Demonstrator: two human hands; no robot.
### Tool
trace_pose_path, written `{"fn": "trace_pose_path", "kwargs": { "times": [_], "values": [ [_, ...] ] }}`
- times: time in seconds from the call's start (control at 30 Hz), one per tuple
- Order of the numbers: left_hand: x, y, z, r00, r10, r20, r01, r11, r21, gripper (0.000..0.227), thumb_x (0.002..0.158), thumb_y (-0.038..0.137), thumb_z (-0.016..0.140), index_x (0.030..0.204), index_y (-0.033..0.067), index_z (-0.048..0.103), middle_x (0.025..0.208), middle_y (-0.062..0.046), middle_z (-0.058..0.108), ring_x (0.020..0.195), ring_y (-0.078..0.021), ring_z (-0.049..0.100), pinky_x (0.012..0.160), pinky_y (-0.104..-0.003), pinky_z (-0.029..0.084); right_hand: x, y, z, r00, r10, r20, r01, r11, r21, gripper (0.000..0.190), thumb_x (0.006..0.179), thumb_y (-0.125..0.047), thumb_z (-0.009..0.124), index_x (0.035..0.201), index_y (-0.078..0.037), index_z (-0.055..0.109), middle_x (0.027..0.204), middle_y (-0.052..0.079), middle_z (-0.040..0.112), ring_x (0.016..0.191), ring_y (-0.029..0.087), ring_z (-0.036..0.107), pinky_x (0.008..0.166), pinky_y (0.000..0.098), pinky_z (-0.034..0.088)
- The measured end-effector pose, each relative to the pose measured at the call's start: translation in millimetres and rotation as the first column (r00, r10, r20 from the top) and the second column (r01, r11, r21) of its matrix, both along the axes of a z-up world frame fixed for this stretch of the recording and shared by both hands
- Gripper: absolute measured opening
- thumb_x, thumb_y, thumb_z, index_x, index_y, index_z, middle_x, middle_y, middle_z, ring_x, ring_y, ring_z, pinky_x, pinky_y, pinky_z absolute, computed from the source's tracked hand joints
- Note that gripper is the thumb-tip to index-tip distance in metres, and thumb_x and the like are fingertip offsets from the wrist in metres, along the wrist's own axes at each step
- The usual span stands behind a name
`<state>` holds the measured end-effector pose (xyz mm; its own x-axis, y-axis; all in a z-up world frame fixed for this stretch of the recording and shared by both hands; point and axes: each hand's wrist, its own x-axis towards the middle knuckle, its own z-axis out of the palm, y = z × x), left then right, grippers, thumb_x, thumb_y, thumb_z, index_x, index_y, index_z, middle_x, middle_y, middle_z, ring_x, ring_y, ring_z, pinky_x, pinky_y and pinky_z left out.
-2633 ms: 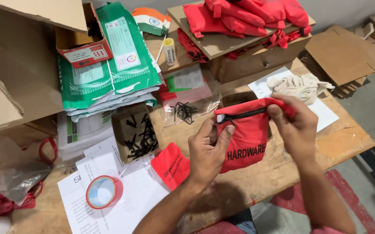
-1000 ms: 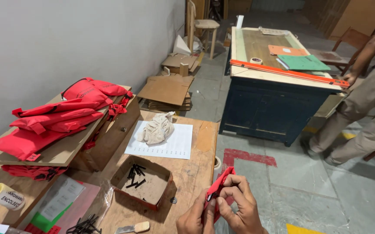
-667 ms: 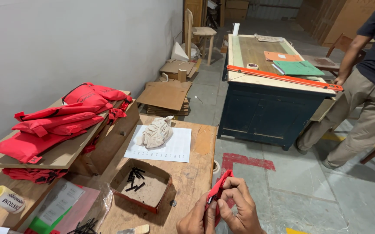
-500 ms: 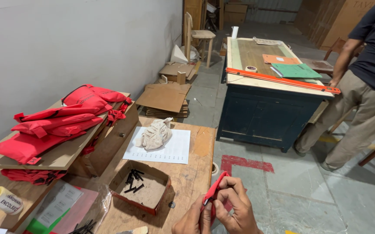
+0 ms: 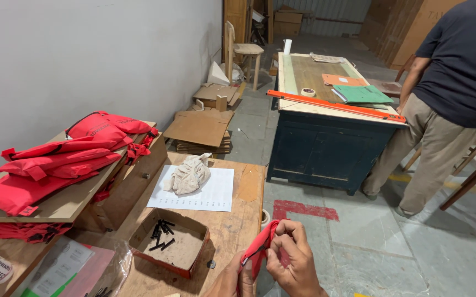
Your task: Sorting various screws, bolts, and allen keys into boxes and labeling them using hardware bags.
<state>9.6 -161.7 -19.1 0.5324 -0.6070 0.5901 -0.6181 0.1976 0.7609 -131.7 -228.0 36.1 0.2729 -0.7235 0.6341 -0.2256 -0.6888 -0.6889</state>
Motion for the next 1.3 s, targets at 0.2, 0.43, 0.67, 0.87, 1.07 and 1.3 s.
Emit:
{"fn": "trace_pose_path", "kwargs": {
  "times": [0.2, 0.43, 0.67, 0.87, 1.07, 1.3],
  "values": [
    [29, -9, -39, 0.982, -0.173, -0.073, 0.170, 0.984, -0.052, 0.031, 0.095, 0.029, 0.065, 0.116, 0.0063, 0.073, 0.088, -0.013, 0.081, 0.083, -0.0238, 0.082, 0.075, -0.037, 0.061, -2, -9, 10, 0.996, -0.083, -0.045, 0.078, 0.992, -0.102, 0.013, 0.077, -0.003, 0.073, 0.085, 0.001, 0.064, 0.114, 0.014, 0.053, 0.094, 0.021, 0.061, 0.083, 0.0317, 0.053],
    [5, 0, -15, 0.969, 0.056, -0.243, -0.086, 0.989, -0.117, 0.032, 0.094, 0.031, 0.066, 0.109, 0.0043, 0.075, 0.084, -0.012, 0.082, 0.079, -0.0178, 0.082, 0.078, -0.033, 0.062, -3, -12, 10, 0.998, -0.037, -0.048, 0.038, 0.999, 0.023, 0.013, 0.076, -0.004, 0.071, 0.081, 0.001, 0.060, 0.108, 0.012, 0.058, 0.095, 0.022, 0.062, 0.086, 0.0312, 0.051],
    [15, 2, -8, 0.969, -0.051, -0.241, 0.017, 0.989, -0.144, 0.036, 0.096, 0.029, 0.063, 0.114, -0.0011, 0.071, 0.089, -0.015, 0.081, 0.084, -0.0212, 0.082, 0.083, -0.036, 0.061, -8, -9, 18, 0.995, 0.078, -0.058, -0.074, 0.995, 0.071, 0.012, 0.079, -0.003, 0.071, 0.080, 0.001, 0.060, 0.107, 0.012, 0.058, 0.094, 0.022, 0.062, 0.090, 0.0308, 0.050],
    [12, -19, -59, 0.969, 0.032, -0.243, -0.082, 0.976, -0.200, 0.035, 0.097, 0.028, 0.065, 0.116, -0.0017, 0.070, 0.095, -0.019, 0.079, 0.092, -0.0251, 0.080, 0.087, -0.039, 0.061, -11, -10, 21, 0.994, 0.091, -0.058, -0.088, 0.995, 0.048, 0.015, 0.079, -0.004, 0.070, 0.078, 0.000, 0.056, 0.107, 0.013, 0.061, 0.095, 0.022, 0.064, 0.090, 0.0307, 0.050],
    [93, -111, -288, 0.631, -0.674, -0.383, 0.679, 0.719, -0.146, 0.049, 0.095, 0.020, 0.060, 0.138, -0.0021, 0.050, 0.121, -0.017, 0.072, 0.112, -0.0235, 0.071, 0.101, -0.038, 0.048, -23, -13, 8, 0.995, 0.043, -0.085, -0.030, 0.988, 0.152, 0.018, 0.081, -0.006, 0.075, 0.076, 0.000, 0.059, 0.072, 0.010, 0.063, 0.067, 0.020, 0.062, 0.064, 0.0313, 0.051],
    [63, -75, -206, 0.865, -0.358, -0.352, 0.334, 0.934, -0.129, 0.039, 0.090, 0.026, 0.069, 0.115, -0.0035, 0.075, 0.096, -0.015, 0.083, 0.098, -0.0216, 0.077, 0.095, -0.034, 0.054, -24, -9, 6, 0.993, 0.102, -0.057, -0.082, 0.958, 0.276, 0.016, 0.082, -0.005, 0.072, 0.075, -0.001, 0.058, 0.065, 0.007, 0.062, 0.056, 0.016, 0.061, 0.053, 0.0308, 0.050]
  ]
}}
